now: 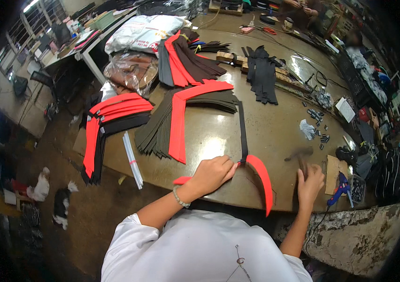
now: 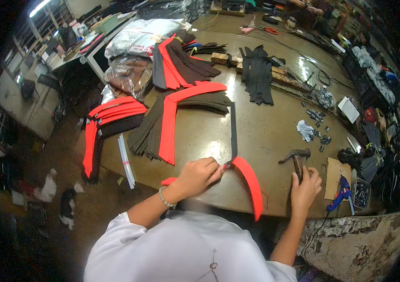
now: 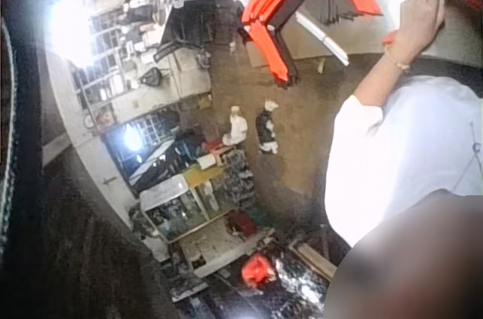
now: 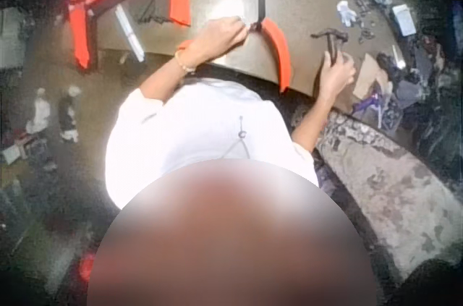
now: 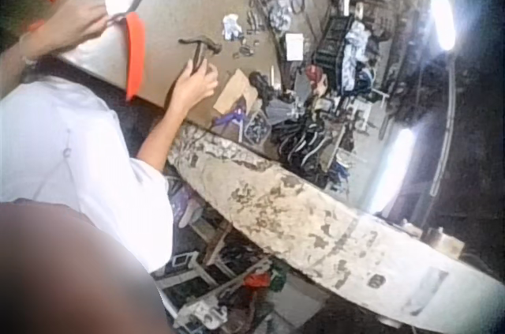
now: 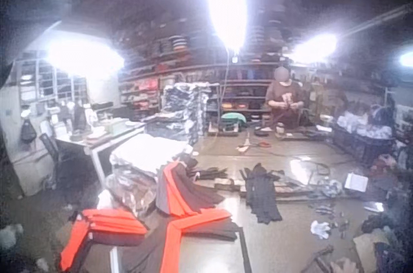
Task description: The person repeatedly applies hot glue to red fabric strips, attaches them to black fabric strips, and secures small metal fasteners with a hammer. The person handles the strips one at a time and places completed units on the table.
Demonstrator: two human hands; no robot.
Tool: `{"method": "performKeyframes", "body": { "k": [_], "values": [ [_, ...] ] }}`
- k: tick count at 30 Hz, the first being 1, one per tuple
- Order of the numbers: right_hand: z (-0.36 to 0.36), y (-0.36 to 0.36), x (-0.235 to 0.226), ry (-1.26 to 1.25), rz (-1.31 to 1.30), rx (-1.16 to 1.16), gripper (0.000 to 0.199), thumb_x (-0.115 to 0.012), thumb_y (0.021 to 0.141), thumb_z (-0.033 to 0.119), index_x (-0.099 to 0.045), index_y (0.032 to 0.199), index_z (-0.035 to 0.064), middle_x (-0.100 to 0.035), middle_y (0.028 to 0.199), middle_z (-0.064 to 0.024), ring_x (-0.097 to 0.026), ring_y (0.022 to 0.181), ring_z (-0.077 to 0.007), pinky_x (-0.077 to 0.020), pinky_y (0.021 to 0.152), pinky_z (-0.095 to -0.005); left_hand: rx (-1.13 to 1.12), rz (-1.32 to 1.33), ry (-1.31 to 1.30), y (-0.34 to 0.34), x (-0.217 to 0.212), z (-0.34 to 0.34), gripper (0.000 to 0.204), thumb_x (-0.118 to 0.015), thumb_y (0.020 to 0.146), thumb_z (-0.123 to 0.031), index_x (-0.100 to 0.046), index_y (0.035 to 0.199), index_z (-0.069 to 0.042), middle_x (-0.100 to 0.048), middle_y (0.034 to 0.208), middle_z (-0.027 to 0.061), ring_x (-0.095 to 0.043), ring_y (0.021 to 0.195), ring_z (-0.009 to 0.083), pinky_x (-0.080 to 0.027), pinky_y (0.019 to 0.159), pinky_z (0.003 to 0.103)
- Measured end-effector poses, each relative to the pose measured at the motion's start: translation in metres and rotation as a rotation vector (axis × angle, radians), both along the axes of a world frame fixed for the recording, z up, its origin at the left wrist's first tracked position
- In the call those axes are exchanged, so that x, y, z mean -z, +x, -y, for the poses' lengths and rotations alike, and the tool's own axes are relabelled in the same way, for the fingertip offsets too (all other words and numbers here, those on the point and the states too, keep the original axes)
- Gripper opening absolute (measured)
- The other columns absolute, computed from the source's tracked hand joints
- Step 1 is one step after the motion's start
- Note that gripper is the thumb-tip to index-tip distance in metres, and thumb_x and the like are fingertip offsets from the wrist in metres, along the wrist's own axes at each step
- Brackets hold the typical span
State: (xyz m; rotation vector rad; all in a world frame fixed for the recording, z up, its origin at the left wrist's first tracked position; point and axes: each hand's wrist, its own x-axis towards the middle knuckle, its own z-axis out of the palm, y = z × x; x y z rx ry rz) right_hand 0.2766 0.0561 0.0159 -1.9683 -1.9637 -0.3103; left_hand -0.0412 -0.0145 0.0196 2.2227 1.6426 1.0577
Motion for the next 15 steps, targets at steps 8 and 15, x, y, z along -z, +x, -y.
{"method": "performKeyframes", "body": {
  "k": [8,15],
  "values": [
    [0.001,-0.134,0.013,-0.718,-1.985,-0.573,0.02,-0.066,0.095,0.019,-0.066,0.11,0.006,-0.068,0.104,-0.0037,-0.063,0.095,-0.0142,-0.0493,0.083,-0.0274,-0.105,0.777,-0.22,0.046,-0.015,-0.01,0.033,-0.043,0.106,-0.026,-0.048,0.087,0.001,-0.048,0.068,0.013,-0.04,0.061,0.0163,-0.041,0.06,0.034],
    [-0.036,-0.115,-0.008,-0.934,-1.353,-0.561,0.015,-0.073,0.089,0.016,-0.068,0.083,0.0035,-0.066,0.08,0.0013,-0.055,0.068,-0.0041,-0.0437,0.062,-0.021,-0.011,0.225,-0.082,0.036,-0.031,0.0,0.021,-0.063,0.093,-0.021,-0.065,0.097,0.0,-0.065,0.084,0.0161,-0.061,0.084,0.0328,-0.05,0.071,0.04]
  ]
}}
